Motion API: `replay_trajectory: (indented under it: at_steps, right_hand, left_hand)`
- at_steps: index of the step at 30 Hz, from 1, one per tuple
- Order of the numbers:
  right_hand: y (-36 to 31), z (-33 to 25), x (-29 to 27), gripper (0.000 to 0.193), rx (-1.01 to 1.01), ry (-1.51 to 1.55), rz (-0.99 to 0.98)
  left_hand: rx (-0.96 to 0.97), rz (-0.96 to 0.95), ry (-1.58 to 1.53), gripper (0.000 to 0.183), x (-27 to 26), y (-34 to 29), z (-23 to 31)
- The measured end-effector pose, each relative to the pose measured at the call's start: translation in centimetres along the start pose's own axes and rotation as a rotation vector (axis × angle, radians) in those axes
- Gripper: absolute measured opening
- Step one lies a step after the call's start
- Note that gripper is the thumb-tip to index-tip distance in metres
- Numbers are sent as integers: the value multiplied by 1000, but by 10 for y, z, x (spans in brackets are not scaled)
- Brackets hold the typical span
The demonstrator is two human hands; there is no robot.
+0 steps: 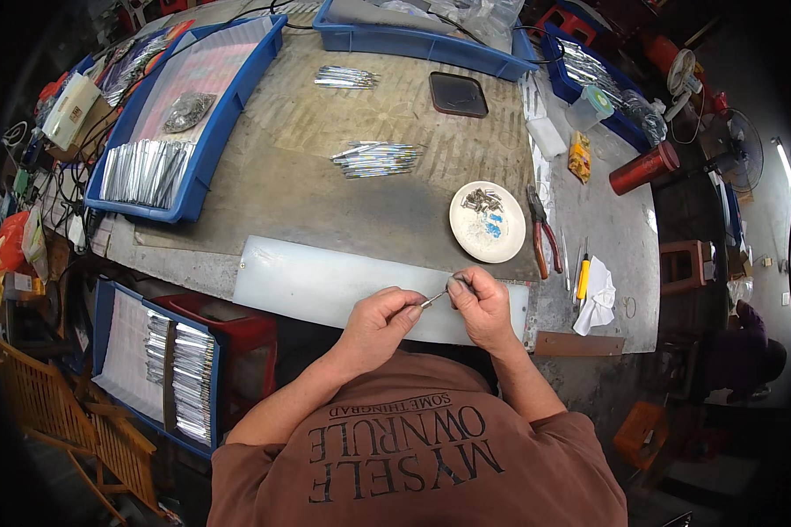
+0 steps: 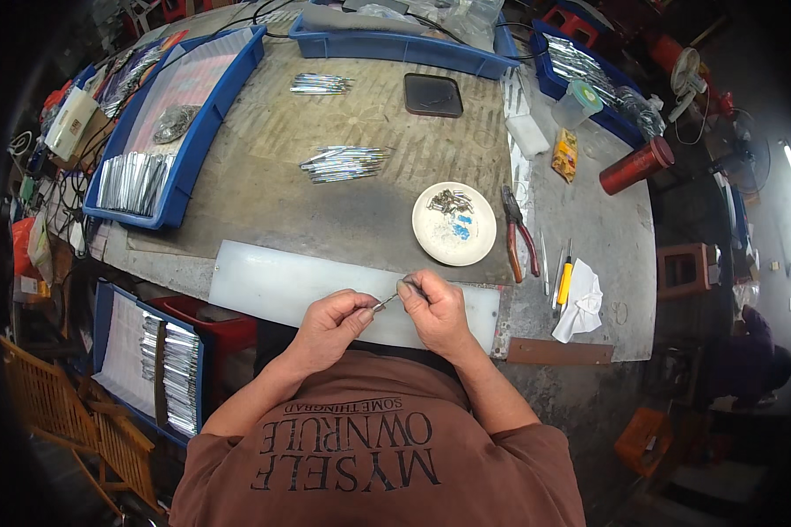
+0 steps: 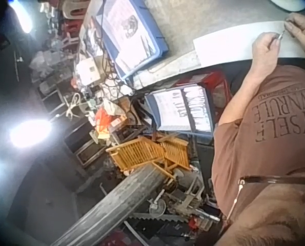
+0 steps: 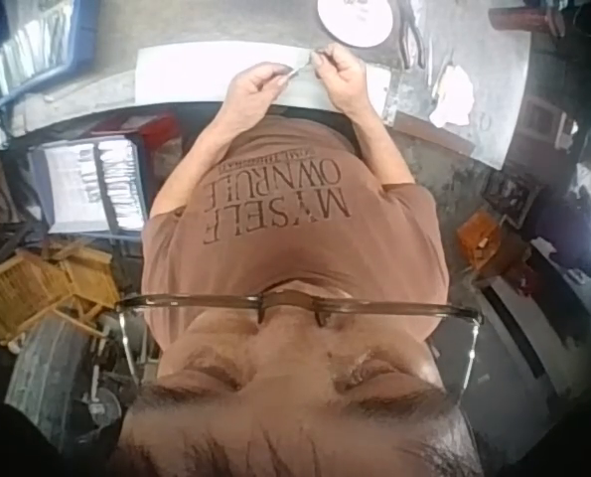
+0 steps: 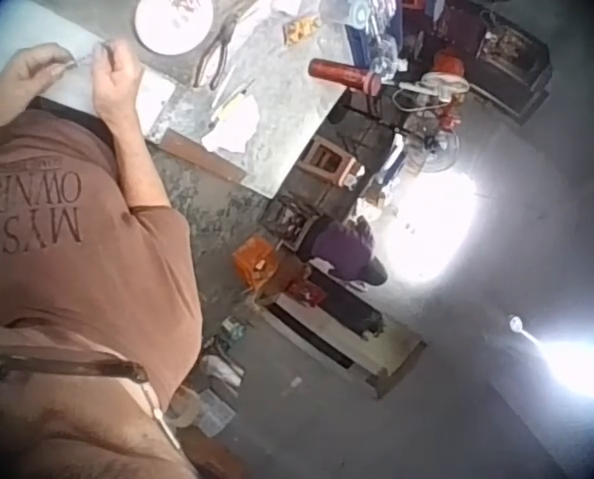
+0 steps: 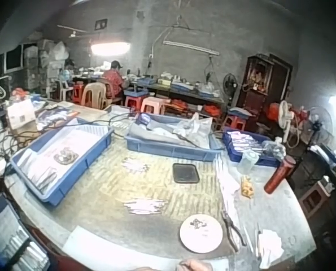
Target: The person assembles small metal components by hand, fitting them together and placing the assembled pieces into organized plastic trays.
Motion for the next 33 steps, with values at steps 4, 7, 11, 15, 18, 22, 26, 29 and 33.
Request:
replay_trajectory:
  at_steps: [4, 7, 11, 15, 18, 22, 26, 29, 33]
  right_hand:
    - [-1, 1, 0, 12, 5, -3, 2]
    - [-1, 3, 0, 12, -6, 18, 9]
    - [-1, 3, 1, 12, -19, 10, 17]
    - [-2, 3, 1, 12, -16, 18, 27]
    - [-4, 6, 1, 12, -8, 14, 20]
    - [-4, 5, 2, 12, -10, 32, 20]
    - [-5, 5, 2, 12, -10, 37, -2]
    - [-3, 2, 2, 11, -44, -5, -31]
    - [-2, 0, 0, 11, -77, -52, 1]
  left_hand:
    - [32, 23, 38, 12, 0, -1, 2]
    - [39, 23, 47, 13, 0, 1, 1]
    - [57, 40, 58, 13, -1, -1, 2]
    - [62, 41, 64, 13, 0, -1, 2]
    - [44, 29, 51, 12, 0, -1, 1]
    - [70, 42, 80, 12, 0, -2, 3]
    - [86, 52, 84, 12, 0, -2, 3]
    - [74, 50, 85, 12, -1, -1, 1]
    - [81, 66, 107, 12, -3, 0, 6]
Point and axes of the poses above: each hand's wrist, its own y-axis towards the middle knuckle, its own x-axis out of the palm, z = x × y, the point moved 3 cm from there along y, towards the middle knuckle, and after that the axes turned 10 degrees about -x, right-handed, at the moved point
